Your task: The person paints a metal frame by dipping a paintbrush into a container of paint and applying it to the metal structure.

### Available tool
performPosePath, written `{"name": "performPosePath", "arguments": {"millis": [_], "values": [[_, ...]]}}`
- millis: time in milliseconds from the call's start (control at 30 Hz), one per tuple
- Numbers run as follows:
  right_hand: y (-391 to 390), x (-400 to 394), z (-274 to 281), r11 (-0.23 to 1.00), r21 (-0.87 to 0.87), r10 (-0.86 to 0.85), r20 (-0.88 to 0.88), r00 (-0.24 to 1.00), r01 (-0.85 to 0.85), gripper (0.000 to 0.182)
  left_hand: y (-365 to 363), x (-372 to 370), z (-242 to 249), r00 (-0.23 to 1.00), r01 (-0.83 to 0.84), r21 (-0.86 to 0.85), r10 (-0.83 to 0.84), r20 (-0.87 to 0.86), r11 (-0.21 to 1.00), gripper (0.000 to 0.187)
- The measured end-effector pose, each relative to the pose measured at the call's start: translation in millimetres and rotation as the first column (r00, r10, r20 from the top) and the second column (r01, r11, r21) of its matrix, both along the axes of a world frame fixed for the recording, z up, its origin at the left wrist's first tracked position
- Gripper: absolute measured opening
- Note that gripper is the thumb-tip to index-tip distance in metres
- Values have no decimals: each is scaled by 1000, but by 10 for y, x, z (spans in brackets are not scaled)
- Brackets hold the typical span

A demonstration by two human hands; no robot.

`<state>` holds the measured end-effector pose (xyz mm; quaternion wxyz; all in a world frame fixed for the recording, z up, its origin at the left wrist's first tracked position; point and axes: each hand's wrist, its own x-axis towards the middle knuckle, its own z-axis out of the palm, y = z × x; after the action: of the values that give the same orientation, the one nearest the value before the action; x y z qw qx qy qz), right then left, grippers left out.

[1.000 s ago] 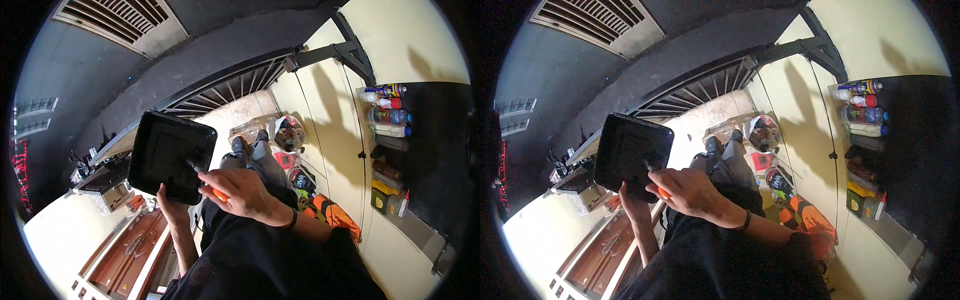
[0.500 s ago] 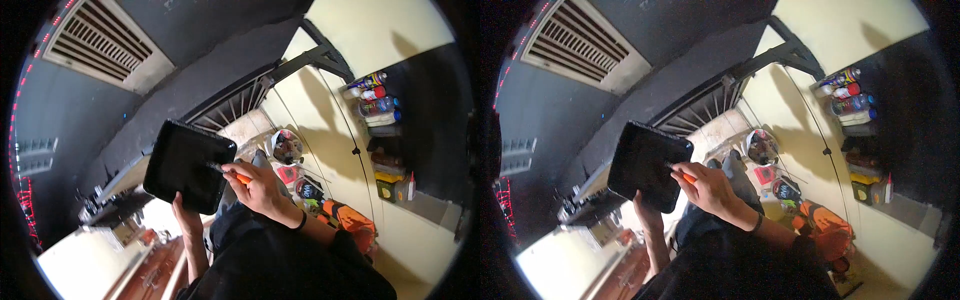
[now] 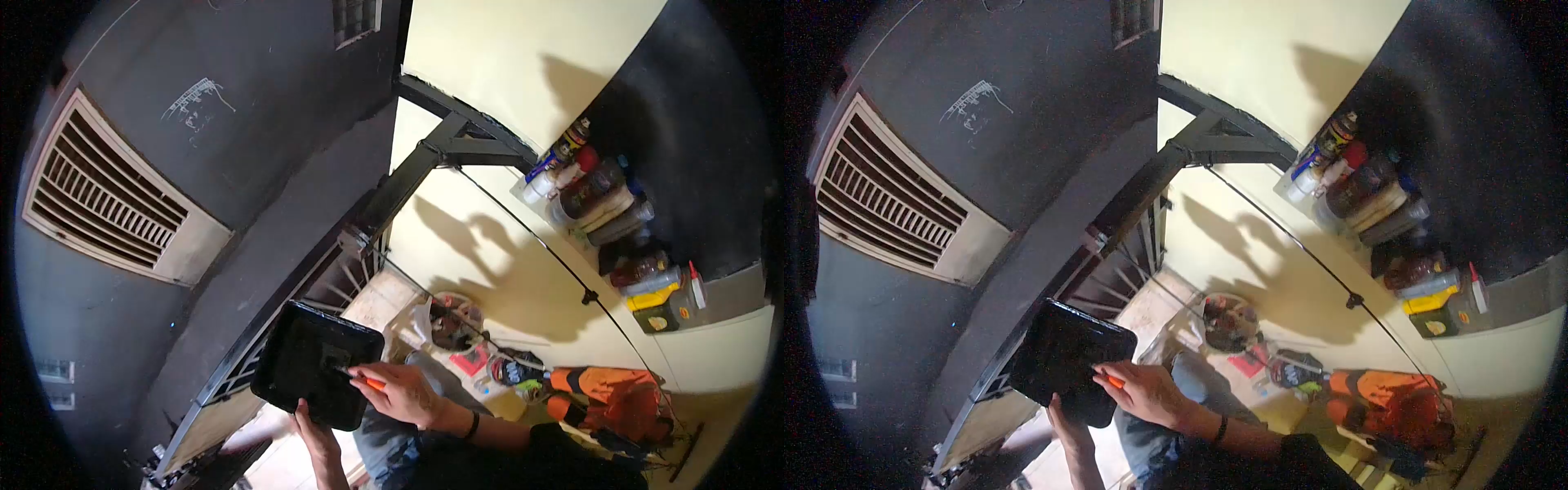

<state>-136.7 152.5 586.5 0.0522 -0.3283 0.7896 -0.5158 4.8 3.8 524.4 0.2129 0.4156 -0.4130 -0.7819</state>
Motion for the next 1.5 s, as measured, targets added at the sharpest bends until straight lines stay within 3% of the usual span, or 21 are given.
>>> {"name": "performPosePath", "arguments": {"millis": [300,500,567,600,633,700,800,967,1133,1200,1333,1400,1500], "values": [[114,-570,-1065,1000,8,-21,-49,999,21,20,7,-815,-1266,973,69,119,-40,-228,990,65],[150,-970,-1595,994,-71,-101,-289,952,84,22,0,-1401,-1647,939,120,119,-74,-337,986,68],[193,-1036,-1788,970,-53,-244,-191,951,238,17,12,-1557,-1794,930,159,140,-101,-353,977,69],[225,-1067,-1978,934,-84,-354,-57,934,348,12,3,-1631,-1955,928,180,119,-128,-351,976,68],[259,-1140,-2169,888,-189,-426,11,905,420,15,9,-1703,-2088,926,181,113,-131,-354,977,68],[350,-1264,-2264,842,-177,-469,228,853,510,24,27,-1853,-2303,908,223,78,-178,-381,972,67],[479,-1487,-2445,718,-405,-524,220,823,566,36,98,-2020,-2349,883,281,64,-232,-408,958,70],[572,-1556,-2362,661,-472,-595,143,791,582,46,228,-2177,-2175,851,310,-33,-293,-437,950,70],[707,-1626,-2380,610,-549,-507,283,814,571,45,299,-2133,-1965,851,324,-60,-319,-418,944,64],[768,-1672,-2445,518,-627,-362,456,813,582,39,332,-2127,-1965,853,315,-69,-314,-416,947,63],[888,-1734,-2543,464,-674,-155,577,802,575,34,406,-2088,-1910,884,291,-12,-274,-379,957,53],[930,-1765,-2564,402,-694,74,675,734,598,32,430,-2064,-1901,882,298,-12,-280,-379,954,54],[941,-1774,-2494,345,-702,92,686,722,624,31,476,-2082,-1936,870,294,-17,-275,-409,956,62]]}}
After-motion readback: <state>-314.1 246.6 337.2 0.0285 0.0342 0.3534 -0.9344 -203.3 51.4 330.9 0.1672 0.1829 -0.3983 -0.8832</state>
